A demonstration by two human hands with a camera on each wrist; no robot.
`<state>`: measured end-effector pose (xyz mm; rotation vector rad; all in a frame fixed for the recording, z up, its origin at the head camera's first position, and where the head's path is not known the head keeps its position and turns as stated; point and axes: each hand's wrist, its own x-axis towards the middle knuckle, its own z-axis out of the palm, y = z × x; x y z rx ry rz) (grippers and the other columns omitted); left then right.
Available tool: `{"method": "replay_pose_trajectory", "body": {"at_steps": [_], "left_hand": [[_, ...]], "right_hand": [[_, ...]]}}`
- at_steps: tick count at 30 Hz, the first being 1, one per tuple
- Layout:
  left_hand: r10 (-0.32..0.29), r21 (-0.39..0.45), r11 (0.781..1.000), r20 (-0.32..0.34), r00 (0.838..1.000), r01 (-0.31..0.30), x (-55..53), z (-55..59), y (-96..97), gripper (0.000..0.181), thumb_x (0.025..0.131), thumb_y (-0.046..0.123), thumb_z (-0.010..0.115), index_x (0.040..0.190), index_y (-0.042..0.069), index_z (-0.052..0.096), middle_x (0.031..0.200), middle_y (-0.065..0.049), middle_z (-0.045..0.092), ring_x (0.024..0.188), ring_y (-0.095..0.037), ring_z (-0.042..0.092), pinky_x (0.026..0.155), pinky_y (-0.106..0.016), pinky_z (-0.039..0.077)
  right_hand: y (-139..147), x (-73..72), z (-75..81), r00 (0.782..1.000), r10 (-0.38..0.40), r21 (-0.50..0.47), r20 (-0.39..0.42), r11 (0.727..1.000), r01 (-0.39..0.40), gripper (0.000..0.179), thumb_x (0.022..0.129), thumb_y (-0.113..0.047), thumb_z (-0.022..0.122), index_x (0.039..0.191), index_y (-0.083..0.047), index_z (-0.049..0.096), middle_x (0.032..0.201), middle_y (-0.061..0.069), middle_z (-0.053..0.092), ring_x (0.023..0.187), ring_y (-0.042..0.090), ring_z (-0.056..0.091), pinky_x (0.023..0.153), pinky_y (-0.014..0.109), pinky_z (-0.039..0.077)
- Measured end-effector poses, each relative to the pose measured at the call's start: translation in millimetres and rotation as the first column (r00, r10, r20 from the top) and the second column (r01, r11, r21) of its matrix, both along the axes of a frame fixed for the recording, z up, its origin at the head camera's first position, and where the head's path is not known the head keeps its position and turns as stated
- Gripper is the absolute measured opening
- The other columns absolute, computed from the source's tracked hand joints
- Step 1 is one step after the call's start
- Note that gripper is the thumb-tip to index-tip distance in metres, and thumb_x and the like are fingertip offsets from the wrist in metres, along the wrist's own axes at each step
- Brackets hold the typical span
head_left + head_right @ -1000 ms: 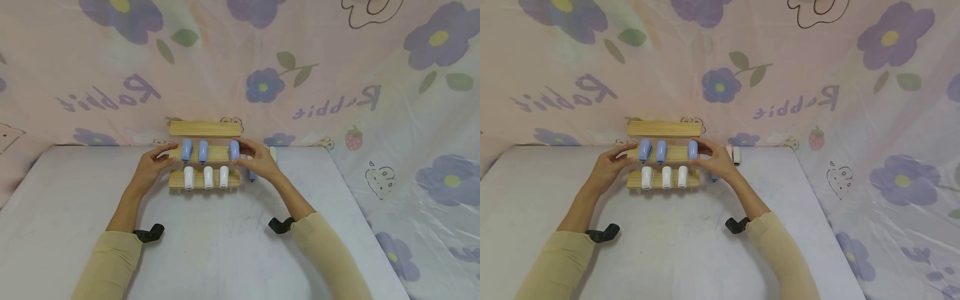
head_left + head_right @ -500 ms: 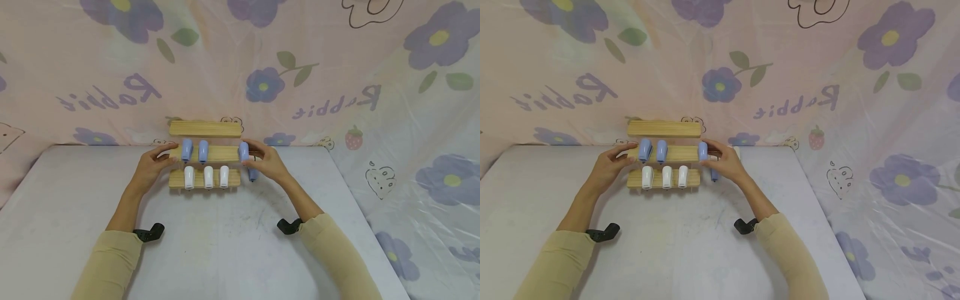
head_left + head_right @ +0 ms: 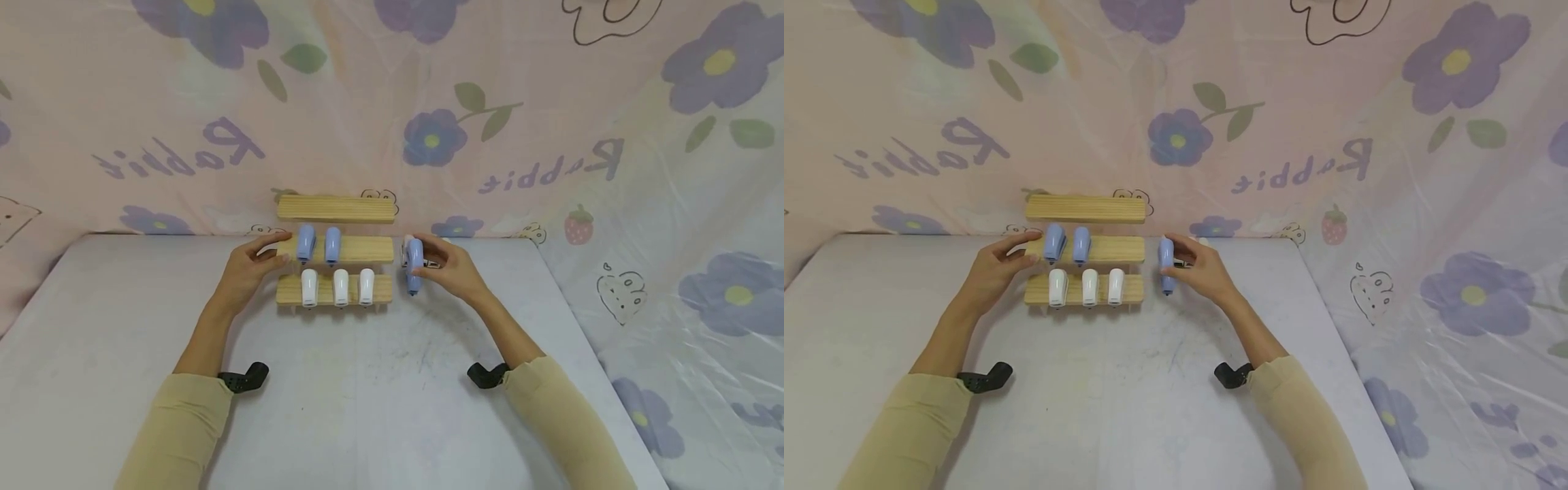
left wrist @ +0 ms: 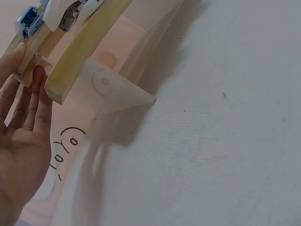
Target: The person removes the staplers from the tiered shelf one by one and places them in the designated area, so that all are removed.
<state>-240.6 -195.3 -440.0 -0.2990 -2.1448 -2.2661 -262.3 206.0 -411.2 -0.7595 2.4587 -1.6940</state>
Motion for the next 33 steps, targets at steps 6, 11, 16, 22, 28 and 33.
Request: {"method": "replay_pose_trajectory", "body": {"at_steps": [6,11,16,22,28,33], "left_hand": [[-0.011,0.013,1.000,0.003,1.000,0.011,0.2,-0.4,-0.9,0.048,0.092,0.007,0.071,0.138,0.003,0.057,0.149,-0.010,0.044,0.108,-0.011,0.061,0.089,-0.016,0.052],[-0.010,0.017,1.000,0.015,1.000,0.010,1.0,0.8,-0.2,0.049,0.093,0.006,0.070,0.139,0.001,0.055,0.149,-0.010,0.042,0.108,-0.012,0.061,0.090,-0.017,0.052],[-0.009,0.018,1.000,0.027,1.000,0.009,2.2,1.5,0.3,0.050,0.093,0.005,0.070,0.140,-0.001,0.054,0.150,-0.010,0.042,0.107,-0.012,0.061,0.089,-0.017,0.052],[-0.011,0.016,1.000,0.020,1.000,0.010,2.4,2.0,1.1,0.049,0.093,0.007,0.070,0.140,0.002,0.055,0.149,-0.010,0.043,0.108,-0.012,0.061,0.090,-0.017,0.052],[0.005,0.004,1.000,0.026,1.000,-0.005,3.1,0.9,0.9,0.049,0.093,0.008,0.071,0.139,0.002,0.056,0.148,-0.009,0.044,0.107,-0.012,0.061,0.089,-0.017,0.052],[-0.002,0.007,1.000,0.022,1.000,0.002,2.8,1.5,1.3,0.049,0.093,0.008,0.071,0.139,0.002,0.056,0.149,-0.010,0.043,0.106,-0.012,0.061,0.088,-0.017,0.052]], "right_hand": [[9.4,0.6,-6.6,0.999,-0.029,0.018,0.023,0.999,0.029,0.069,0.085,-0.004,0.078,0.146,-0.005,0.047,0.140,0.019,0.053,0.124,0.034,0.055,0.106,0.052,0.044],[15.8,1.6,-12.0,0.997,-0.067,0.047,0.027,0.997,0.066,0.068,0.084,-0.005,0.080,0.145,-0.005,0.049,0.140,0.018,0.054,0.121,0.034,0.058,0.105,0.051,0.045],[23.2,3.2,-19.4,0.996,-0.088,0.096,0.030,0.992,0.085,0.069,0.084,-0.009,0.081,0.145,-0.006,0.049,0.141,0.015,0.054,0.123,0.032,0.058,0.104,0.044,0.047],[29.2,4.0,-27.3,0.995,-0.094,0.122,0.039,0.989,0.088,0.071,0.082,-0.009,0.082,0.145,-0.006,0.049,0.137,0.015,0.056,0.123,0.031,0.058,0.102,0.037,0.049],[30.8,3.1,-33.1,0.994,-0.099,0.159,0.054,0.983,0.089,0.071,0.083,-0.012,0.082,0.145,-0.006,0.049,0.142,0.015,0.053,0.124,0.031,0.057,0.102,0.039,0.049],[30.3,3.8,-35.0,0.988,-0.137,0.186,0.075,0.975,0.121,0.069,0.082,-0.011,0.083,0.144,-0.006,0.051,0.140,0.015,0.055,0.123,0.031,0.058,0.101,0.041,0.050]]}}
